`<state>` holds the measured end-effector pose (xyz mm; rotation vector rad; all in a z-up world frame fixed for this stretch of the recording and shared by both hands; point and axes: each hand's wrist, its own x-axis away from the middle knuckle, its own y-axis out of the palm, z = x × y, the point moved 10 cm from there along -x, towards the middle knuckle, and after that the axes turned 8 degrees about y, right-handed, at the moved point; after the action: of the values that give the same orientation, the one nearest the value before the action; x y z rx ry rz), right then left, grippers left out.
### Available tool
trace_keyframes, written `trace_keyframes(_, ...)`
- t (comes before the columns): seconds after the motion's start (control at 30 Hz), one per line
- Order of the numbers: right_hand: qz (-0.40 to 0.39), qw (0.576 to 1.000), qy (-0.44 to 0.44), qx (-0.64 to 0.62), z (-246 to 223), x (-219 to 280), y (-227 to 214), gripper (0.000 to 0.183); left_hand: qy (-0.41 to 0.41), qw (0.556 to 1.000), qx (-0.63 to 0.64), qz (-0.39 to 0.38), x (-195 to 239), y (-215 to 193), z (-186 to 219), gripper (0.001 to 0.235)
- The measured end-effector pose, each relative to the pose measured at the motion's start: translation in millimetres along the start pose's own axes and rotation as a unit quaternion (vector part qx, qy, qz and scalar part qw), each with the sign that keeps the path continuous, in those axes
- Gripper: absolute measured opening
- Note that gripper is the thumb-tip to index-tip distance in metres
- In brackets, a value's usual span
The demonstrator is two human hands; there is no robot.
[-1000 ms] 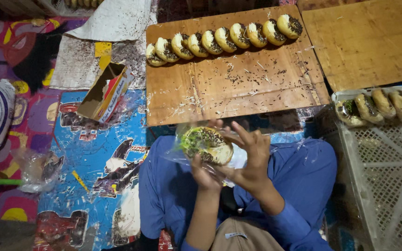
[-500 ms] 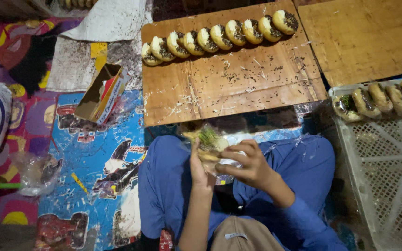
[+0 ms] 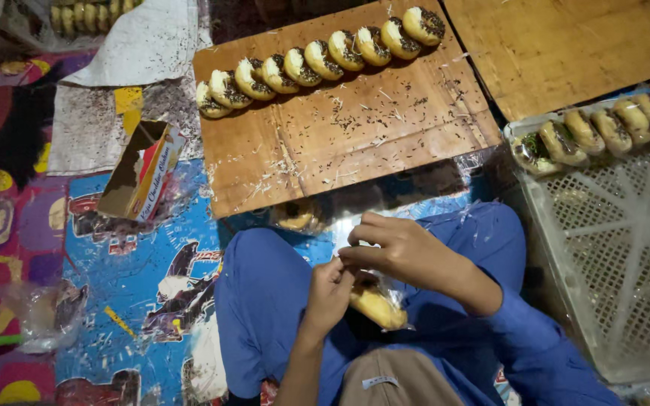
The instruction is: The person sits on the floor and repeatedly picks up doughnuts from a wooden board, places them into small plastic bags, and arranges the filled bags into a white plastic crate.
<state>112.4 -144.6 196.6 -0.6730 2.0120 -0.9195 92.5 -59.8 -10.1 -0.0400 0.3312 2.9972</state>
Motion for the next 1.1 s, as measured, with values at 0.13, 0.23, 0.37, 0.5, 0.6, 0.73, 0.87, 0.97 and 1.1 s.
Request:
trace_keyframes(0.13,-0.013,0.999,-0.046,0.022,-12.9,-4.7,-7.4,0.026,0.056,0.989,-0.137,-0.012,3.2,-1.3,26.2,0.014)
trace_keyframes(0.23,-0.056,0.995,-0.073,0.023,-12.5,4.6,14.4,0.025,0.117,0.957,-0.261,-0.054,8.5,1.5,40.5,0.018)
trace_keyframes(0.37,-0.08,0.996,-0.04,0.026,35.8,34.9,62.6,0.028,0.094,0.91,-0.396,-0.082,12.6,-1.7,29.0,0.017)
trace_keyframes(0.5,-0.053,0.968,0.124,0.21,155.4,58.7,62.9,0.031,0.033,0.941,-0.334,0.047,17.0,-51.8,34.6,0.031)
trace_keyframes(0.6,-0.278,0.69,0.552,0.376,239.0,143.5,53.6,0.032,0.026,0.967,-0.175,0.186,20.9,-87.5,47.6,0.038)
trace_keyframes(0.73,-0.102,0.861,0.244,0.434,105.7,78.3,85.8,0.073,0.092,0.923,-0.066,0.369,23.6,-80.4,71.3,0.054)
trace_keyframes(0.87,0.118,0.973,0.197,0.015,33.8,34.6,93.8,0.072,0.269,0.892,-0.169,0.322,42.6,-7.8,126.2,0.065)
trace_keyframes(0.97,0.225,0.945,0.199,-0.126,42.3,38.7,74.8,0.06,0.326,0.846,-0.325,0.269,56.1,-0.7,152.8,0.071)
trace_keyframes(1.1,0.056,0.841,0.361,-0.4,83.2,62.9,137.1,0.049,0.114,0.967,0.017,0.228,13.2,-81.4,90.9,0.05)
